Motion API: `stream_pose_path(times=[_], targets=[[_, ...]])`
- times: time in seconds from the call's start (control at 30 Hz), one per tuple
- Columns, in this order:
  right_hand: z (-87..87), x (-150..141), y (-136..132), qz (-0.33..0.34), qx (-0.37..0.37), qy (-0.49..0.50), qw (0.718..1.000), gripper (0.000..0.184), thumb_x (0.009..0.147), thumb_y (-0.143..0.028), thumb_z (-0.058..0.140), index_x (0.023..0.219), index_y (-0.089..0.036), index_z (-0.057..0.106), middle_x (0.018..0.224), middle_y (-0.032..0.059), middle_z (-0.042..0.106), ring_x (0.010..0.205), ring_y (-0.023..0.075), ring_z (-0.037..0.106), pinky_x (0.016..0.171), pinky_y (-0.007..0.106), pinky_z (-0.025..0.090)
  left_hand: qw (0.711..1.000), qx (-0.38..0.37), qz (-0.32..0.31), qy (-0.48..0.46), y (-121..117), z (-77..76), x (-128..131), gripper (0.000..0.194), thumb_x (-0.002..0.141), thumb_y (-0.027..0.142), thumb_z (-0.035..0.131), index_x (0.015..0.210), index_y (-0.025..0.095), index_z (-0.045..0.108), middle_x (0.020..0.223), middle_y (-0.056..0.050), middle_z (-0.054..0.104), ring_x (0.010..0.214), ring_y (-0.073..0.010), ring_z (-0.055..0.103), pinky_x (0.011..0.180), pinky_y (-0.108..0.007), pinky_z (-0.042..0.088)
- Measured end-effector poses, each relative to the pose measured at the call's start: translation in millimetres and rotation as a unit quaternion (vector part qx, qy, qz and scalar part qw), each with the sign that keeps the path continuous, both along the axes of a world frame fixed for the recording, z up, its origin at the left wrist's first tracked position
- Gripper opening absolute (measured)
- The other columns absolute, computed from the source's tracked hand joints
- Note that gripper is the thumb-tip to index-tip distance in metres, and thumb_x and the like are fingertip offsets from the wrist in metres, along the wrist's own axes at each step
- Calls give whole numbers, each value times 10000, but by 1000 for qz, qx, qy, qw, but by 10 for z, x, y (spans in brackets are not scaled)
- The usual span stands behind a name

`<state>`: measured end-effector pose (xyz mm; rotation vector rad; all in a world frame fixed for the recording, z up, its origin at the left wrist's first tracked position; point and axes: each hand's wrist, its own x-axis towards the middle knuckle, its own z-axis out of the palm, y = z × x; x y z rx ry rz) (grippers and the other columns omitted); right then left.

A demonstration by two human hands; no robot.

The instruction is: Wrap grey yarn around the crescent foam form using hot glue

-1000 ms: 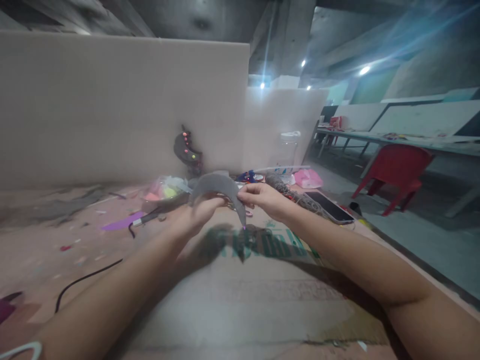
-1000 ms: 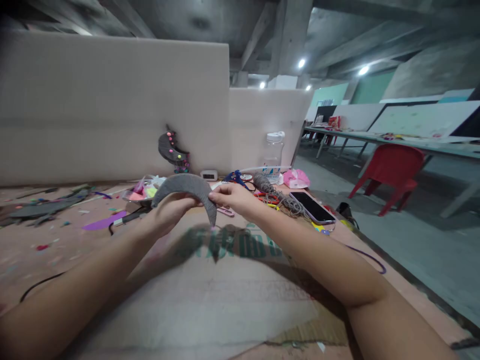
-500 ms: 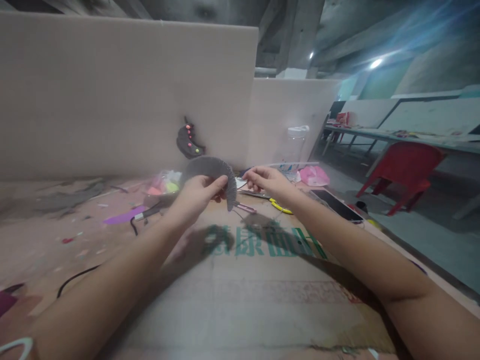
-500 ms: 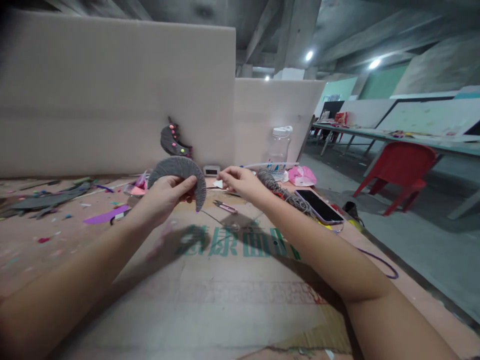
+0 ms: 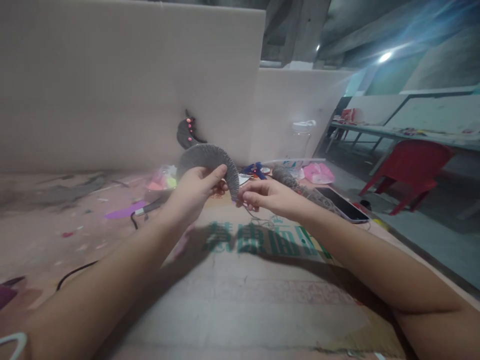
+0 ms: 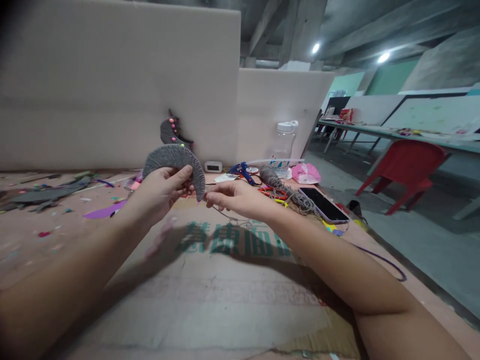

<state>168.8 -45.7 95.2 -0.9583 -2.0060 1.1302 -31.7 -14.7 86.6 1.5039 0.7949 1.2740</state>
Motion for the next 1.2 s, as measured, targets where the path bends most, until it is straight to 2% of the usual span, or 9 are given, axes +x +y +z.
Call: stream_pose_path(times=[0.1, 0.27, 0.37, 0.57, 0.7, 0.83, 1.0, 1.1, 1.2], targets=[[-9, -2, -5, 10, -17, -39, 999, 208, 794, -324, 679, 912, -153, 675, 886, 39, 689, 625, 81, 520, 600, 233, 428, 1000, -6, 9, -8, -5, 15, 4, 399, 736, 506, 728, 745, 118, 637, 687, -52, 648, 635, -136, 596, 642, -264, 460], [-5, 29, -14, 20, -19, -71, 997, 198, 827, -330, 644, 868, -148, 711, 615, -7, 650, 525, 75, 463, 512, 215, 349, 1000, 11, 16, -5, -29, 17, 23, 411, 729, 516, 730, 777, 119, 634, 682, -44, 635, 636, -145, 592, 645, -279, 462], [32, 70, -14, 56, -17, -107, 992, 271, 860, -402, 610, 880, -157, 725, 706, 18, 697, 533, 80, 477, 537, 229, 381, 1000, 20, 20, -9, -13, -2, 16, 422, 735, 536, 716, 792, 126, 635, 691, -42, 632, 643, -148, 582, 658, -290, 461], [-47, 65, 71, 15, -28, 75, 997, 497, 863, -614, 523, 872, -145, 688, 675, 7, 586, 538, 84, 386, 489, 238, 301, 999, 30, -11, -17, 10, -78, 34, 421, 727, 555, 717, 813, 149, 647, 777, -34, 646, 718, -148, 578, 716, -284, 446], [-190, 26, 120, 95, -115, 150, 977, 417, 810, -557, 650, 877, -145, 668, 629, -47, 426, 547, 70, 332, 509, 224, 283, 995, 36, -91, -24, -20, -176, 105, 409, 739, 538, 716, 879, 157, 662, 834, -37, 652, 790, -164, 583, 774, -296, 457], [-238, 25, 134, 138, -156, 172, 963, 349, 799, -472, 705, 890, -141, 639, 718, -41, 425, 582, 60, 351, 541, 218, 298, 987, 25, -156, -7, -22, -272, 148, 359, 808, 502, 664, 936, 167, 663, 913, -49, 661, 867, -171, 593, 846, -304, 449], [-253, 54, 225, 60, -134, 147, 978, 415, 708, -504, 762, 734, -162, 528, 631, -67, 440, 500, 45, 303, 482, 219, 205, 985, 14, -171, -20, 18, -348, 188, 355, 851, 517, 600, 984, 194, 663, 981, -56, 678, 938, -189, 607, 885, -310, 451], [-302, 82, 311, -42, -85, 105, 990, 433, 673, -535, 754, 728, -175, 520, 547, -77, 456, 455, 52, 325, 464, 222, 201, 995, 14, -102, -15, 34, -433, 224, 483, 856, 632, 493, 923, 180, 647, 872, -54, 669, 823, -187, 610, 811, -318, 477], [-375, 91, 368, -74, -58, 61, 994, 410, 695, -537, 712, 686, -172, 526, 528, -64, 480, 460, 64, 370, 464, 225, 238, 996, 28, -37, 71, 27, -529, 260, 381, 838, 543, 586, 856, 164, 619, 776, -26, 635, 739, -163, 587, 736, -283, 465]])
